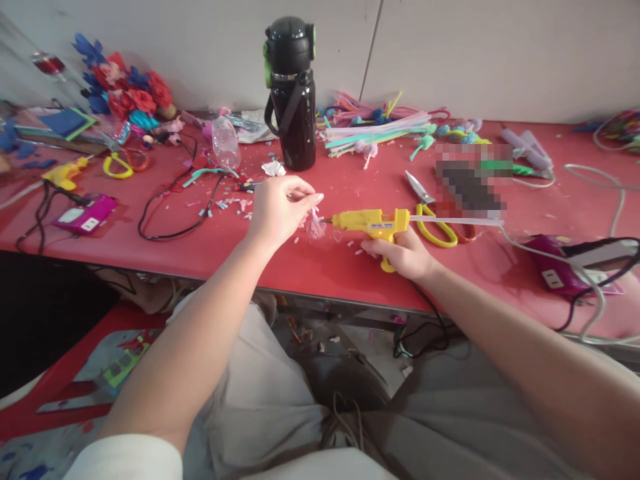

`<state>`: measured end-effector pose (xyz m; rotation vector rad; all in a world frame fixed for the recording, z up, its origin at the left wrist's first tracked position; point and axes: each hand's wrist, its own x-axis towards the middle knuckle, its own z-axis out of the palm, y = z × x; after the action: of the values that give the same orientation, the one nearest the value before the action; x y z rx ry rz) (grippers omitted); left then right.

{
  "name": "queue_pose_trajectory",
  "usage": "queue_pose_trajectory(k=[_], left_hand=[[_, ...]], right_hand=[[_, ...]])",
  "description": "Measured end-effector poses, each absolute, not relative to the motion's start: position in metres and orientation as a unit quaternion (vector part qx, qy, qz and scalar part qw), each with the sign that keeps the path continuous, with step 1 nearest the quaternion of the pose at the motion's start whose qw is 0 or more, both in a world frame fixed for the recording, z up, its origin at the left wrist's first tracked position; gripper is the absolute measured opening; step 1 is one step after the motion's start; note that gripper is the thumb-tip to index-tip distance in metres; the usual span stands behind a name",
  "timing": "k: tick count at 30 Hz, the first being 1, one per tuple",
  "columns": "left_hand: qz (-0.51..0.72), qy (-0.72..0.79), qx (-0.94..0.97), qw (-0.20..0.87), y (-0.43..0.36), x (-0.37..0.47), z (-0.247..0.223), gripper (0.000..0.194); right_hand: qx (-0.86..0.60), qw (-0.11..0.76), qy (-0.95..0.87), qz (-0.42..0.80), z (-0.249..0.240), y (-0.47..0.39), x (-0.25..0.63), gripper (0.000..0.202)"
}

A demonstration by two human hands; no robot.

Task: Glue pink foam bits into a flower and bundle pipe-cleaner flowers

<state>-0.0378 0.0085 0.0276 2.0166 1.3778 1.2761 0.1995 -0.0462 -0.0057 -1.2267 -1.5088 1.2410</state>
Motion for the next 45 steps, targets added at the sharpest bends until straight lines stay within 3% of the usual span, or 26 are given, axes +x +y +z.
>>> queue_pose_trajectory(k=[38, 45], left_hand=[[0.488, 0.505, 0.684, 0.197, 0.018, -0.048, 0.033, 0.009], [0.505, 0.518, 0.666, 0.181, 0.022, -0.076, 0.045, 0.011]], right_hand=[[-0.470, 0.410, -0.611, 0.487, -0.012, -0.045, 0.199, 0.022], [-0.558, 0.386, -0.658, 0.326, 0.004, -0.030, 0.225, 0.026]])
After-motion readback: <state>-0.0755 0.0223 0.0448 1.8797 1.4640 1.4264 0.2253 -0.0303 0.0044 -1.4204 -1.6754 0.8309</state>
